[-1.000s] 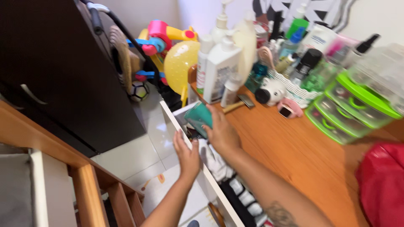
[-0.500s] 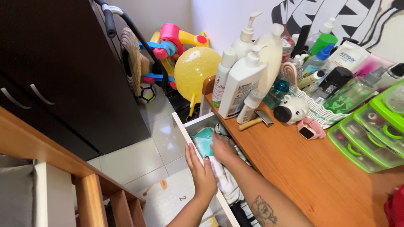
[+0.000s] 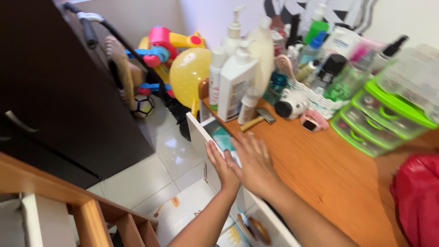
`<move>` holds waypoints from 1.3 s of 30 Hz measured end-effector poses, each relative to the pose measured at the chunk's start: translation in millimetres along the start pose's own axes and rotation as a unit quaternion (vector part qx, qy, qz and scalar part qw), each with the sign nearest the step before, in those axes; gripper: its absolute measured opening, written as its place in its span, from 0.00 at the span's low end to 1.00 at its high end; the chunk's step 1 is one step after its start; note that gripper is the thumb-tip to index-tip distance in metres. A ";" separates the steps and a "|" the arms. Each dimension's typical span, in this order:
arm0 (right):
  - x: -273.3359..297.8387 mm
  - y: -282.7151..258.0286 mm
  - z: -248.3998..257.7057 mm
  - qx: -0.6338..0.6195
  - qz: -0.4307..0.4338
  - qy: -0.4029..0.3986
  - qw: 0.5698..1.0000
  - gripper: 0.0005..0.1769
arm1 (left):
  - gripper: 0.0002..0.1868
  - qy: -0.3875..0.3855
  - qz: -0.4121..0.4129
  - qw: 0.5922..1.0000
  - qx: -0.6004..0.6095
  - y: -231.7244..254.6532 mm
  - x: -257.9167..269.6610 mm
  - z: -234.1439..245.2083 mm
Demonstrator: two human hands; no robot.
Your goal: The person packs a red backpack on a bedroom desk, placing a laptop, a charging cable, a water bottle and a combination lock inside and adjusting the contents. They then take the items back out, set the laptop on the desk, and put small items away in a storage organizer.
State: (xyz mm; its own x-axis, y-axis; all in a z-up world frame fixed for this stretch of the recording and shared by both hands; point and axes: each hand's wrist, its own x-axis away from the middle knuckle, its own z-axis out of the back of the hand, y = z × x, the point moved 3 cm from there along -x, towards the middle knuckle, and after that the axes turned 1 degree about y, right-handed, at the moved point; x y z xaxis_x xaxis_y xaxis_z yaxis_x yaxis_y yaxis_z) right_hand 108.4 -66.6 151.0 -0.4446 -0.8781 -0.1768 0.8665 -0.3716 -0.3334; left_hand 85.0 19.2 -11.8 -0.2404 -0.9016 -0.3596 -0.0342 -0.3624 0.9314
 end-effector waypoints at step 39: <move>377.7 38.9 208.2 0.016 -0.152 0.000 0.988 0.40 | 0.23 -0.534 -0.315 0.744 0.252 324.7 178.3 -111.4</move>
State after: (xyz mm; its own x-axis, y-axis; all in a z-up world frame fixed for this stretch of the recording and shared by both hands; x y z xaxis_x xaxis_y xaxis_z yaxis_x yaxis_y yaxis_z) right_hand 21.5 -475.4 264.0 -0.6849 -0.7250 -0.0730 0.7002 -0.6270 -0.3414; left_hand 139.1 -285.5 220.3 -0.6464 0.2073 -0.7343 -0.7603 -0.2562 0.5969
